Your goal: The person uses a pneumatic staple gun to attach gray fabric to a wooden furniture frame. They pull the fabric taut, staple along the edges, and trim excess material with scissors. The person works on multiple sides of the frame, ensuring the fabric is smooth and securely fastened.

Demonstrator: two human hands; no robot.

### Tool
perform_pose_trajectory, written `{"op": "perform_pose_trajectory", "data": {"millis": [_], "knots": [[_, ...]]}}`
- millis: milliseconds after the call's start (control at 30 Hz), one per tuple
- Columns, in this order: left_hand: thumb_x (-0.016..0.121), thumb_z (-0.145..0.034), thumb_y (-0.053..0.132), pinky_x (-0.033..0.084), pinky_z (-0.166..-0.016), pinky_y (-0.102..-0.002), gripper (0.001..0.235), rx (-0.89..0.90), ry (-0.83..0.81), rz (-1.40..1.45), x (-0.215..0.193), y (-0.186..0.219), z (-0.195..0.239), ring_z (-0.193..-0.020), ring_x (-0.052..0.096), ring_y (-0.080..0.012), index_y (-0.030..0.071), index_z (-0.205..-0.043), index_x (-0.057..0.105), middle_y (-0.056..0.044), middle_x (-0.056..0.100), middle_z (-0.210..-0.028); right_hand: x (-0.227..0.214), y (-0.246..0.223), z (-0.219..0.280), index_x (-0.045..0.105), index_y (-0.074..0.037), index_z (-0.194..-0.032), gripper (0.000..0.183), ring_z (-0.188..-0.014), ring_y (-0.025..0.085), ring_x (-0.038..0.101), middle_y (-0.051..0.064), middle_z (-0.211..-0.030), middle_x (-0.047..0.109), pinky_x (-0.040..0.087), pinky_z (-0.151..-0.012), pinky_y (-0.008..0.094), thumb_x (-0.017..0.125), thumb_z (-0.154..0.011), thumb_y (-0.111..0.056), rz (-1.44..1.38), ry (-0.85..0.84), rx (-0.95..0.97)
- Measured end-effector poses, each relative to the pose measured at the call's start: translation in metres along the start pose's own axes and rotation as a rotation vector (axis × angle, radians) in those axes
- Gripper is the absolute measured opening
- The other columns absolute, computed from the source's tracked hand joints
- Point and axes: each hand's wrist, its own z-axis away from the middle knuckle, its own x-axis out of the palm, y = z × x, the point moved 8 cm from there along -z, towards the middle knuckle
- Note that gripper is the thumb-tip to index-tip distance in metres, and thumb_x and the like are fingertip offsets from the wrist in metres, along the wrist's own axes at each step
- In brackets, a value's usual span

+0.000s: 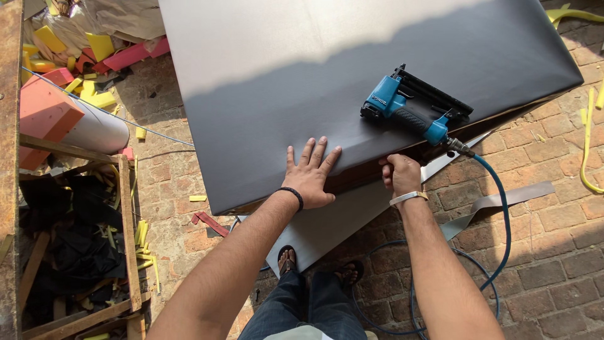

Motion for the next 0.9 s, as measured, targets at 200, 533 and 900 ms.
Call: {"op": "perform_pose_trajectory", "data": {"millis": [200, 533, 900], "knots": [[0.069, -0.079, 0.055, -0.007, -0.123, -0.066, 0.112, 0.005, -0.005, -0.006, -0.001, -0.001, -0.002, -0.158, -0.01, -0.0283, 0.04, -0.162, -0.005, -0.007, -0.009, -0.173, 0.0, 0.008, -0.01, 0.055, -0.007, -0.065, 0.026, -0.048, 0.003, 0.038, -0.005, -0.057, 0.047, 0.03, -0.042, 0.022, 0.056, -0.091, -0.006, -0.004, 0.233, -0.334], [0.068, -0.08, 0.055, -0.007, -0.123, -0.066, 0.111, 0.006, -0.001, -0.007, 0.001, -0.001, -0.004, -0.158, -0.009, -0.0286, 0.04, -0.161, -0.006, -0.007, -0.009, -0.173, 0.02, 0.049, -0.008, 0.053, -0.014, -0.072, 0.021, -0.046, 0.011, 0.041, -0.003, -0.054, 0.043, 0.037, -0.044, 0.027, 0.058, -0.091, -0.021, -0.665, 0.099, 0.147], [0.072, -0.075, 0.051, -0.005, -0.122, -0.068, 0.115, 0.018, 0.041, 0.036, 0.0, 0.0, 0.004, -0.159, -0.008, -0.0294, 0.039, -0.163, -0.002, -0.006, -0.007, -0.173, 0.02, -0.007, 0.045, 0.053, -0.01, -0.067, 0.031, -0.044, 0.004, 0.042, -0.003, -0.055, 0.049, 0.033, -0.039, 0.021, 0.057, -0.098, -0.014, 0.054, 0.359, -0.222]]}}
